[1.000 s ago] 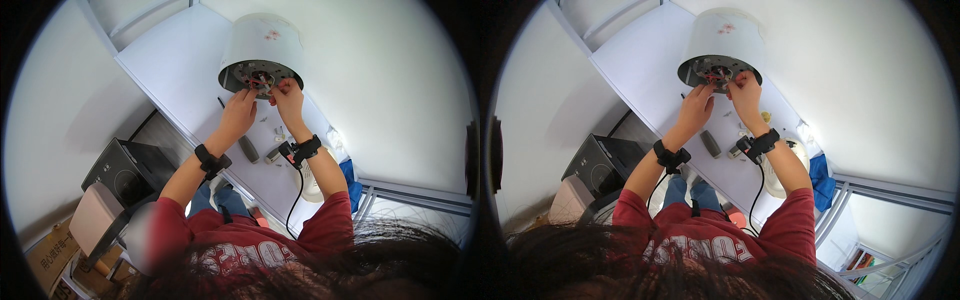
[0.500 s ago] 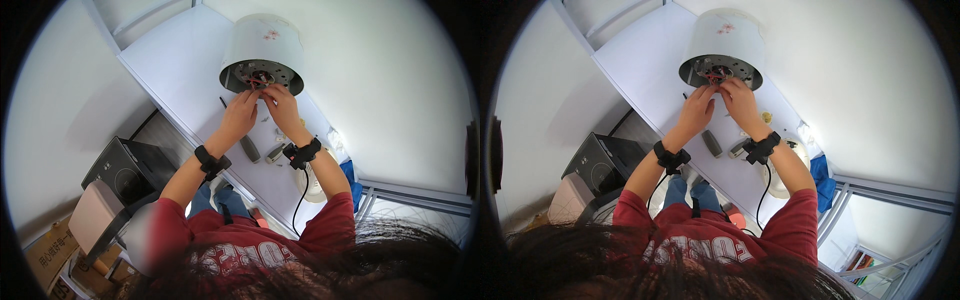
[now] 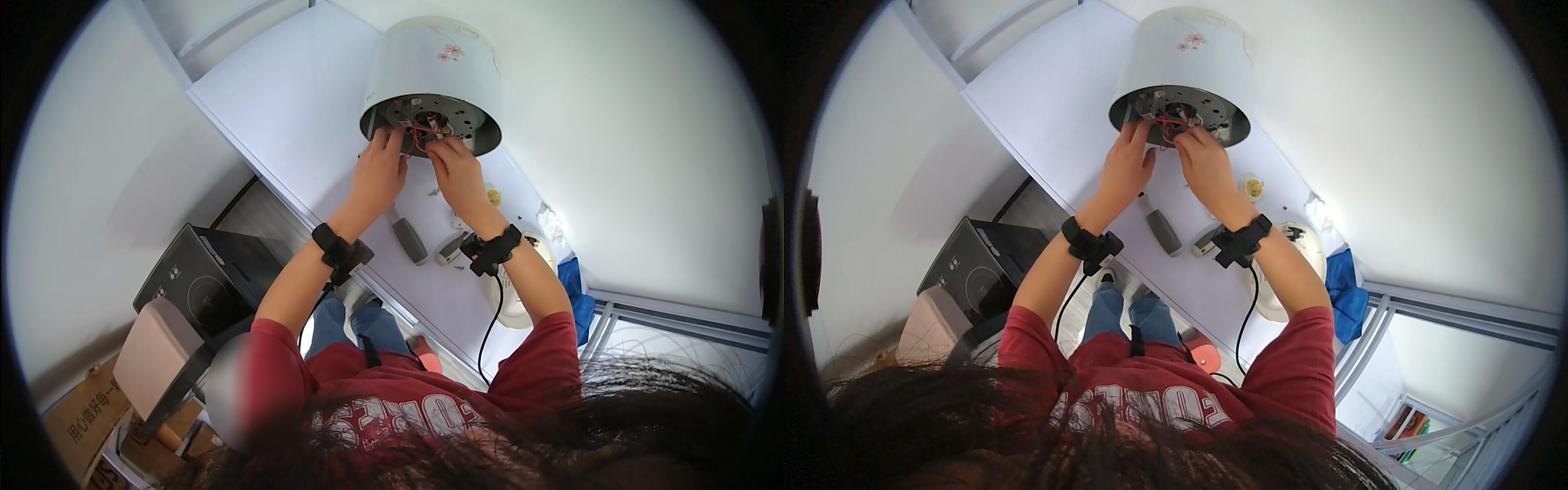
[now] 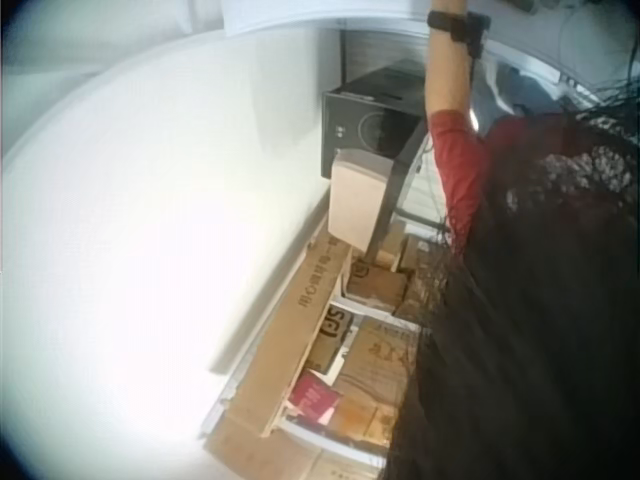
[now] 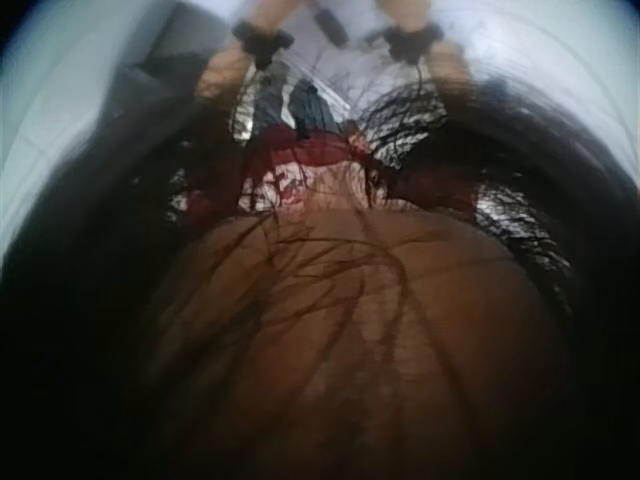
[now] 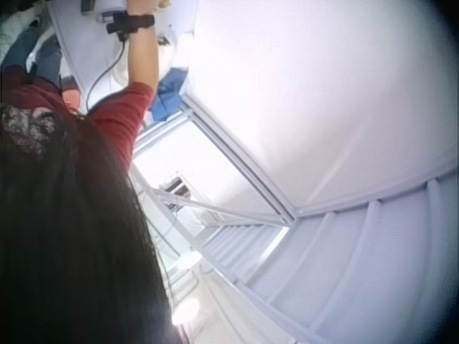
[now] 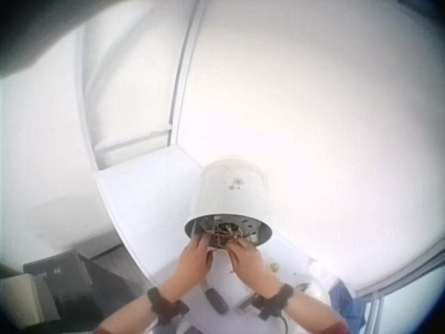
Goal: The person connects internal wires inside a white cylindrical appliance, then aligns and snaps the top cover into place. They rotate the unit to check the fit and press along the seam to secure the casing.
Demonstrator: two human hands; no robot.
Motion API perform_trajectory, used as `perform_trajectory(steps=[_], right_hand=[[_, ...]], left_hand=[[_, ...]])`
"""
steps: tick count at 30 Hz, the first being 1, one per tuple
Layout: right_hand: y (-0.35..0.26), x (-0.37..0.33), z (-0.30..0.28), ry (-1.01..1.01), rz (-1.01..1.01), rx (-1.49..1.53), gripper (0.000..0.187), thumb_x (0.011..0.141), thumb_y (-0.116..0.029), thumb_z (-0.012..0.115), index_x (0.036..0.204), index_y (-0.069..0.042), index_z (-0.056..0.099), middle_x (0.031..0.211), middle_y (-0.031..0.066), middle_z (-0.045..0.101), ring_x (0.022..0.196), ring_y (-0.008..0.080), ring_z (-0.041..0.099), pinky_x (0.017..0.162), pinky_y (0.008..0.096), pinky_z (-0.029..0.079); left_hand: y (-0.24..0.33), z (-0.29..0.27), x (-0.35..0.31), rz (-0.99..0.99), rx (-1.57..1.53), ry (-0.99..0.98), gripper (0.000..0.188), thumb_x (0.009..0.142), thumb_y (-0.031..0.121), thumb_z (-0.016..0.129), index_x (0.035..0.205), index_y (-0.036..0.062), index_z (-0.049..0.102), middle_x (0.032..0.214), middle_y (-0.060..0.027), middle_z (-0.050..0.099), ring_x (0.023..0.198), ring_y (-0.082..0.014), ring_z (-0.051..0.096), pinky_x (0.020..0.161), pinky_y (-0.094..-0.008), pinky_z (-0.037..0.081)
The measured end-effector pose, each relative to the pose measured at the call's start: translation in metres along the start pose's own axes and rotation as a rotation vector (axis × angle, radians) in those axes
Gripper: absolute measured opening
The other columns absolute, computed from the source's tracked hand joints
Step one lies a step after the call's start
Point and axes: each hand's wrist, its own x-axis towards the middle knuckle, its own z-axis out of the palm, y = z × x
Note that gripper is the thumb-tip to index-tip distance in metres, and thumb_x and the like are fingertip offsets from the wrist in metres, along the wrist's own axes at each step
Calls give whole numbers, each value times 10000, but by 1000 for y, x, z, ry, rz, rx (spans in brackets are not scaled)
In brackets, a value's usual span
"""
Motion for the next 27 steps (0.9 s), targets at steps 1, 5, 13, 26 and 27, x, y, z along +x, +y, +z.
perform_trajectory(steps=[1,5,13,26,27], right_hand=[[0,0,1,-2,9,9,62,855,-19,580,908,-21,612,901,142,581,807,359,596,671,419,492],[1,-1,5,-6,21,25,68,882,-23,571,940,-13,604,903,146,584,783,370,589,650,403,482],[1,-1,9,9,72,-32,55,893,-32,556,938,-19,584,910,154,583,783,391,587,648,434,482],[5,1,15,42,22,-163,294,871,24,537,1148,-55,596,984,150,634,803,355,641,662,400,542],[5,1,15,44,33,-179,293,870,22,538,1146,-56,597,990,149,635,805,355,643,659,400,545]], left_hand=[[-2,1,0,2,4,-25,460,778,-4,593,1222,27,475,1124,-174,521,911,-394,587,760,-463,498],[-8,6,2,27,40,-47,458,763,10,612,1205,32,494,1104,-175,529,893,-375,595,747,-457,501],[-14,2,9,95,114,-45,445,759,41,640,1188,70,525,1065,-161,555,859,-347,610,730,-440,499],[-14,-1,4,-27,282,-204,626,760,73,651,1346,159,449,1056,-160,570,733,-321,644,678,-416,517],[-15,0,3,-24,278,-201,633,761,73,651,1351,164,443,1052,-160,571,730,-322,645,676,-412,520]])
